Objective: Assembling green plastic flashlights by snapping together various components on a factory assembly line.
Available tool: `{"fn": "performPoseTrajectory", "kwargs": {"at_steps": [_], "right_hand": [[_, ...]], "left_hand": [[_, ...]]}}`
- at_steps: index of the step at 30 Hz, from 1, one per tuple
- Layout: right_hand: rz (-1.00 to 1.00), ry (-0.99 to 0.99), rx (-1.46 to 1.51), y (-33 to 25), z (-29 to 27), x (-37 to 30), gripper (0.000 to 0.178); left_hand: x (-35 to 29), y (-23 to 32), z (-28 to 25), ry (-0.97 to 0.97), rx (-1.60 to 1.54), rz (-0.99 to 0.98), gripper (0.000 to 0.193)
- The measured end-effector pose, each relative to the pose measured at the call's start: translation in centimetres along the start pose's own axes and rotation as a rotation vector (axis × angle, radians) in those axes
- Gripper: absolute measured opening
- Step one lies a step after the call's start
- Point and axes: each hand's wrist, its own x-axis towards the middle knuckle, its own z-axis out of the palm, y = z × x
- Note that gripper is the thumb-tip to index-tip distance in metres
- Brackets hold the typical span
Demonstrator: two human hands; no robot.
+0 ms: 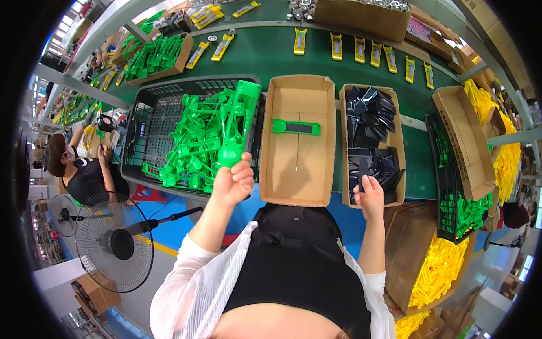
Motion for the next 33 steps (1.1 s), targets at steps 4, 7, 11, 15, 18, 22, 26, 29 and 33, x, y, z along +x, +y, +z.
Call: {"fn": "performPoseTrajectory", "kwargs": {"at_steps": [4,7,11,15,18,22,26,29,33], "right_hand": [[0.044,-0.161,0.002,-1.7,3.8,-0.8,0.014],[0.08,-0.287,-0.007,-2.3,6.0,-1.1,0.014],[0.114,-0.468,-0.147,-3.3,8.3,-2.1,0.017],[0.037,-0.525,-0.132,-3.2,9.0,-2.5,0.015],[-0.078,-0.633,0.13,-4.1,9.5,-3.6,0.013],[-0.64,-0.628,-0.215,-6.9,12.0,-5.0,0.02],[-1.225,-0.314,-1.004,-12.5,13.3,-4.1,0.026],[-0.771,-0.359,-1.236,-11.9,13.0,-4.0,0.02],[-0.327,-0.3,-0.777,-6.6,12.4,-4.2,0.023]], "left_hand": [[0.1,-3.4,0.9,-0.032,0.006,-0.058,0.017],[0.5,-4.5,0.8,0.082,0.315,0.035,0.022],[0.2,-5.1,1.0,0.138,0.404,0.02,0.022],[0.2,-5.9,1.3,0.119,0.362,-0.036,0.022],[0.5,-6.6,1.4,0.186,0.442,-0.026,0.023],[0.9,-6.6,0.8,0.188,0.418,-0.129,0.025],[0.6,-5.7,3.1,0.159,0.732,-0.212,0.022],[0.5,-4.1,4.8,0.131,0.783,-0.193,0.029],[0.4,-2.6,4.8,-0.08,0.785,0.061,0.044]]}}
